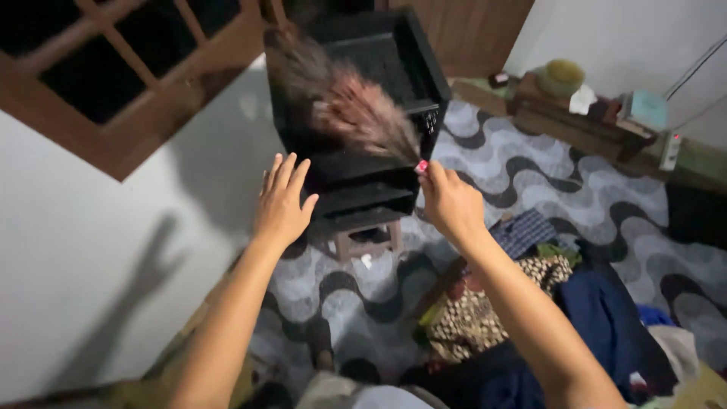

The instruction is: The person uses a feather duster to wipe the top and sides of a black plastic storage unit. They repeatedly move the duster across the surface and edges, occasionally adjusting their grip, while clothes remain piled on a nearby chair.

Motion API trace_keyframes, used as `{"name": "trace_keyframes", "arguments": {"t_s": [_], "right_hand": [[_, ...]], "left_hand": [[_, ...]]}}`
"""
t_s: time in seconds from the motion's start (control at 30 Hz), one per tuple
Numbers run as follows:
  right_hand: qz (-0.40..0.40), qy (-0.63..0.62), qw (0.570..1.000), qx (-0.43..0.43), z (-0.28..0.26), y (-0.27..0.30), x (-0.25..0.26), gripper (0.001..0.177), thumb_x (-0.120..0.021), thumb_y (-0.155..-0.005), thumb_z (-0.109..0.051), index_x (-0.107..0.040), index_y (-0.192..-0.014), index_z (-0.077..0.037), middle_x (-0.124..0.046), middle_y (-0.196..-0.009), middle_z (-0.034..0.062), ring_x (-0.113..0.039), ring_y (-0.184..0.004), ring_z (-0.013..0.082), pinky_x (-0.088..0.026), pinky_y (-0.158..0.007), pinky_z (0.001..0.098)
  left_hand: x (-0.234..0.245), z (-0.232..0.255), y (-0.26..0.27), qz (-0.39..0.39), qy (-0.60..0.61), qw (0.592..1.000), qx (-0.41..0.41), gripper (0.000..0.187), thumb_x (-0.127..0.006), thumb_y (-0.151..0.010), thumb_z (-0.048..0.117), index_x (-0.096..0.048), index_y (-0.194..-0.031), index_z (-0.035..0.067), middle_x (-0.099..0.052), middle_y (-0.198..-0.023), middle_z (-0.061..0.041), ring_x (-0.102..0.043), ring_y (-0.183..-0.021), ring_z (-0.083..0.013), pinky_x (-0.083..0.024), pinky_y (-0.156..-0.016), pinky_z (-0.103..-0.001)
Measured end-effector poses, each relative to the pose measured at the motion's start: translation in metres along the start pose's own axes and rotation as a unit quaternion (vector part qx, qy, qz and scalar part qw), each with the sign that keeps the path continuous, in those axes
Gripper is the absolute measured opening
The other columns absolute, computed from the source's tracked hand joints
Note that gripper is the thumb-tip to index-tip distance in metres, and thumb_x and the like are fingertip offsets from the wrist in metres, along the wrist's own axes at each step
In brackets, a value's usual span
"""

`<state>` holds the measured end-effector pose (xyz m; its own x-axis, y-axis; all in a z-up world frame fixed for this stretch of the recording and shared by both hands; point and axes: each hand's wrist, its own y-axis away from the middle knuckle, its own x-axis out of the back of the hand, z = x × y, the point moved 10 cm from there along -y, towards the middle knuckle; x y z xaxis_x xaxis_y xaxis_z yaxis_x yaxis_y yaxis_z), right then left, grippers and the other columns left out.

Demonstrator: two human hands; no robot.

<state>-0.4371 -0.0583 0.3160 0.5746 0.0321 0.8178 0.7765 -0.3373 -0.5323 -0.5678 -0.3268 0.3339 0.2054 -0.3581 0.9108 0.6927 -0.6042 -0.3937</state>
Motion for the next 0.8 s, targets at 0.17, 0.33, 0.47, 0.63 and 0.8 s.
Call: {"name": "trace_keyframes", "arguments": {"t_s": [0.17,0.33,0.47,0.63,0.8], "right_hand": [[-0.042,0.103,0.994,-0.02,-0.011,-0.068,-0.036,0.024,-0.049,-0.102,-0.044,-0.054,-0.111,-0.022,-0.064,-0.085,0.009,-0.073,-0.065,0.0426,-0.059,-0.058,0.0551],[-0.122,0.033,0.992,-0.023,-0.069,-0.104,-0.033,0.032,-0.051,-0.102,-0.046,-0.061,-0.121,-0.021,-0.072,-0.099,0.0141,-0.074,-0.078,0.0472,-0.06,-0.07,0.0606],[-0.12,0.073,0.984,-0.107,-0.053,-0.116,-0.064,0.033,-0.047,-0.104,-0.05,-0.058,-0.124,-0.026,-0.071,-0.105,0.0103,-0.075,-0.08,0.0462,-0.061,-0.073,0.059],[-0.027,0.087,0.995,-0.032,-0.112,-0.122,-0.057,0.03,-0.054,-0.102,-0.04,-0.058,-0.126,-0.024,-0.07,-0.094,0.0103,-0.074,-0.069,0.0423,-0.061,-0.062,0.0555],[-0.012,0.113,0.992,-0.05,-0.154,-0.142,-0.05,0.027,-0.046,-0.106,-0.043,-0.057,-0.117,-0.021,-0.067,-0.084,0.0089,-0.073,-0.061,0.0386,-0.061,-0.055,0.0551]], "left_hand": [[0.003,-0.057,-0.052,0.0,0.024,1.0,0.005,0.071,-0.072,-0.093,0.027,-0.043,-0.154,0.007,-0.037,-0.161,-0.019,-0.03,-0.152,-0.0407,-0.031,-0.12,-0.057],[-0.01,-0.1,-0.083,0.001,0.037,0.998,-0.047,0.073,-0.072,-0.091,0.028,-0.043,-0.154,0.003,-0.036,-0.162,-0.02,-0.032,-0.151,-0.0407,-0.032,-0.119,-0.056],[-0.017,-0.112,-0.095,0.032,0.066,0.989,-0.13,0.071,-0.073,-0.089,0.026,-0.047,-0.151,0.004,-0.042,-0.159,-0.019,-0.038,-0.148,-0.0394,-0.038,-0.116,-0.054],[-0.019,-0.116,-0.096,0.136,0.078,0.967,-0.203,0.058,-0.069,-0.093,0.03,-0.056,-0.143,0.003,-0.054,-0.148,-0.02,-0.053,-0.137,-0.0366,-0.047,-0.11,-0.047],[-0.014,-0.124,-0.096,0.224,0.108,0.946,-0.208,0.052,-0.073,-0.089,0.029,-0.065,-0.136,0.007,-0.062,-0.14,-0.016,-0.063,-0.125,-0.0318,-0.052,-0.101,-0.042]]}}
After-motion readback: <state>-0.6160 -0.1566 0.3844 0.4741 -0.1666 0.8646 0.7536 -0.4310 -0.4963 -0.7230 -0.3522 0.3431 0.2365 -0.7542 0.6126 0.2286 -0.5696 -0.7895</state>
